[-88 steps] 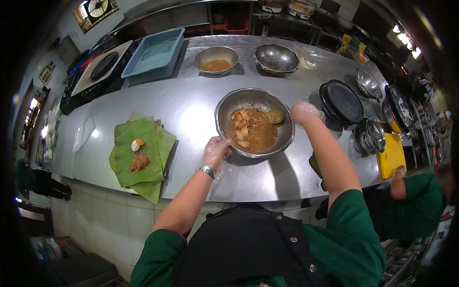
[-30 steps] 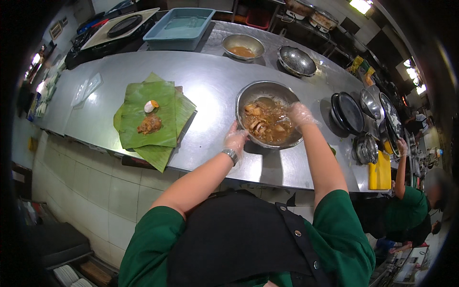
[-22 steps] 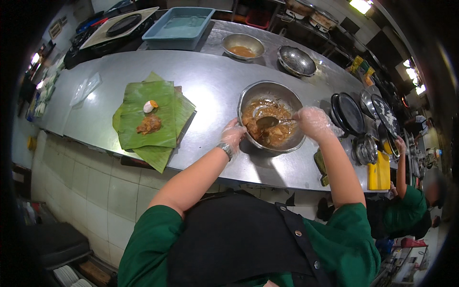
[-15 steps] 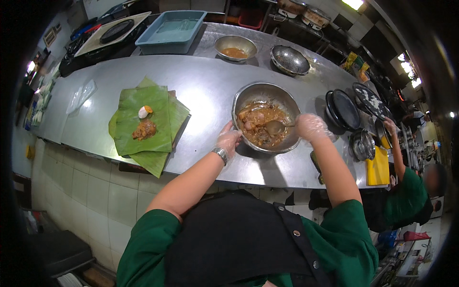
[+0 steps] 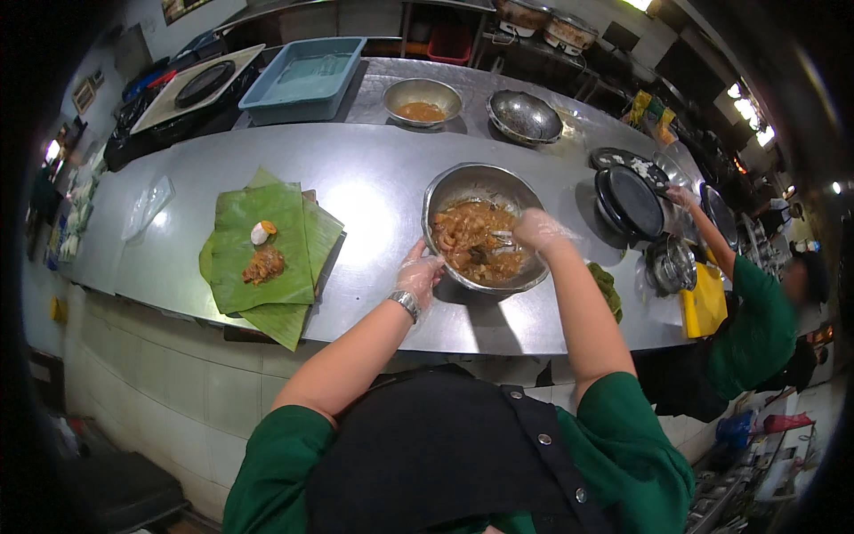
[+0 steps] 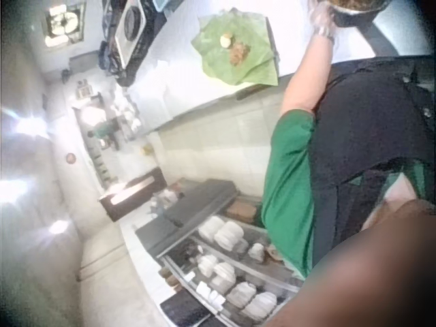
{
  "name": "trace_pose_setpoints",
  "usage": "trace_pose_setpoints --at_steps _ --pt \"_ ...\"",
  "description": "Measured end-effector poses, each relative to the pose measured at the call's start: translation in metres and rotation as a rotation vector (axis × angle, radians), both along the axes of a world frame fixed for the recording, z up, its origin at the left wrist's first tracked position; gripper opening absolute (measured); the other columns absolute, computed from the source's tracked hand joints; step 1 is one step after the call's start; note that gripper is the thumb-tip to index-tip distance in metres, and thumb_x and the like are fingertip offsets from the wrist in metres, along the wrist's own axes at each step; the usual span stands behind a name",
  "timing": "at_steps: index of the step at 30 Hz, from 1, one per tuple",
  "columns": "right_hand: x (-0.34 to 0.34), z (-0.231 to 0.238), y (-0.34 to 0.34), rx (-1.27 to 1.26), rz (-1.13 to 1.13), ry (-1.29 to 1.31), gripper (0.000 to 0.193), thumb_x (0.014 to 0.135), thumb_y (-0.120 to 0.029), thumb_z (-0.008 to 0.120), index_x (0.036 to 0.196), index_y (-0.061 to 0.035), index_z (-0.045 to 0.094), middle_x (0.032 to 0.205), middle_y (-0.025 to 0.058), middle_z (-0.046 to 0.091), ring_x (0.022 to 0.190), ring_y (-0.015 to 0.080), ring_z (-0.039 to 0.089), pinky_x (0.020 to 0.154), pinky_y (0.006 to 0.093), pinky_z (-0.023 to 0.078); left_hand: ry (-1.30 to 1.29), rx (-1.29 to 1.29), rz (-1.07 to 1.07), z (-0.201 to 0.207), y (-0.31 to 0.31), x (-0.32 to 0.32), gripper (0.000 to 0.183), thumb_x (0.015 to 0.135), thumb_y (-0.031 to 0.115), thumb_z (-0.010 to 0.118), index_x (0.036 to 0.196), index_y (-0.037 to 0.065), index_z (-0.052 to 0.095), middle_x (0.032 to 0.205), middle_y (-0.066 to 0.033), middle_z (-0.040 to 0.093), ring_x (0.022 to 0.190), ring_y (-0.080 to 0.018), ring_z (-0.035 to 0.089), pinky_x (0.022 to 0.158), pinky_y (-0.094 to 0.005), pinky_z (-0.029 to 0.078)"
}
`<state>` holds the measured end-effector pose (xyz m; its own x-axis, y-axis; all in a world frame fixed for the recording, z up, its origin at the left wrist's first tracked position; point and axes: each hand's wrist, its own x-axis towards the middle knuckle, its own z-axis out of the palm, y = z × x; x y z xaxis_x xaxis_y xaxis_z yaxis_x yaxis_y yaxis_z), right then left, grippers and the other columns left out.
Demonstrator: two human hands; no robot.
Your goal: The person assembles a dish on a banana leaf by placing a hard-boiled egg, scooping a meat curry, adding sliced fried items, and topping with rice. The person then folds the banana leaf into a parcel and wraps it in paper.
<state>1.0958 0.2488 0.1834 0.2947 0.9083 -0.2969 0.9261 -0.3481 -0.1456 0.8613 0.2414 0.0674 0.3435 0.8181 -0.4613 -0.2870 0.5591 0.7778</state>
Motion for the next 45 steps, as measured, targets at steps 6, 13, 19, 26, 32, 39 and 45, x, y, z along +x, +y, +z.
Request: trace_pose_setpoints --at_steps 6,13,19,26,32,39,45 --pt "-0.015 0.060 0.004 0.209 0.295 -0.352 0.020 0.080 -0.023 0.065 0.090 -0.0077 0.075 0.097 0.0179 0.071 0.094 0.0352 0.069 0.083 0.0462 0.055 -0.010 -0.061 0.042 -0.009 0.005 0.003 0.067 0.088 0.006 0.061 0.150 0.024 0.039 0.088 0.0053 0.061 0.073 -0.0070 0.053 0.065 -0.0245 0.042" --pt "-0.003 -0.001 0.021 0.340 0.544 -0.488 0.011 0.077 -0.010 0.066 0.084 -0.0072 0.074 0.084 0.0152 0.070 0.083 0.0319 0.070 0.075 0.0432 0.057 -0.042 -0.080 -0.006 -0.010 0.013 0.000 0.064 0.089 0.005 0.060 0.148 0.023 0.041 0.088 0.0045 0.061 0.072 -0.0069 0.053 0.065 -0.0245 0.043" --pt "0.002 0.033 -0.013 0.167 0.529 -0.566 0.013 0.080 -0.014 0.065 0.086 -0.0081 0.075 0.085 0.0117 0.072 0.087 0.0309 0.071 0.078 0.0431 0.057 -0.035 -0.046 -0.012 -0.015 0.023 -0.008 0.063 0.090 0.002 0.058 0.148 0.019 0.039 0.085 0.0036 0.061 0.069 -0.0083 0.053 0.061 -0.0243 0.042" --pt "0.079 0.021 -0.004 -0.068 0.030 -0.429 0.024 0.082 -0.020 0.062 0.098 -0.0085 0.076 0.103 0.0167 0.072 0.098 0.0318 0.070 0.084 0.0455 0.055 -0.036 -0.011 -0.021 -0.017 0.016 0.005 0.063 0.090 0.002 0.058 0.147 0.018 0.040 0.083 0.0041 0.060 0.069 -0.0083 0.052 0.062 -0.0241 0.042" --pt "0.078 -0.058 -0.024 -0.147 0.159 0.000 0.029 0.083 -0.024 0.059 0.102 -0.0094 0.075 0.106 0.0199 0.070 0.104 0.0326 0.068 0.090 0.0431 0.053 -0.016 -0.029 -0.046 0.004 0.012 0.007 0.065 0.091 0.001 0.057 0.150 0.019 0.036 0.085 0.0032 0.061 0.071 -0.0085 0.052 0.065 -0.0258 0.044" --pt "0.036 0.051 -0.032 -0.029 0.043 -0.273 0.028 0.082 -0.023 0.061 0.101 -0.0075 0.075 0.105 0.0174 0.071 0.101 0.0338 0.068 0.089 0.0421 0.054 -0.049 -0.017 -0.019 0.006 0.007 -0.001 0.065 0.091 0.001 0.057 0.150 0.020 0.038 0.092 0.0018 0.062 0.075 -0.0078 0.053 0.067 -0.0253 0.043" --pt "0.055 0.016 -0.039 -0.241 0.040 -0.234 0.030 0.080 -0.021 0.061 0.103 -0.0049 0.074 0.109 0.0172 0.071 0.100 0.0353 0.069 0.087 0.0446 0.054 -0.045 -0.006 -0.044 0.003 -0.007 0.010 0.070 0.093 0.000 0.055 0.154 0.020 0.028 0.091 -0.0002 0.062 0.075 -0.0095 0.055 0.068 -0.0269 0.046"
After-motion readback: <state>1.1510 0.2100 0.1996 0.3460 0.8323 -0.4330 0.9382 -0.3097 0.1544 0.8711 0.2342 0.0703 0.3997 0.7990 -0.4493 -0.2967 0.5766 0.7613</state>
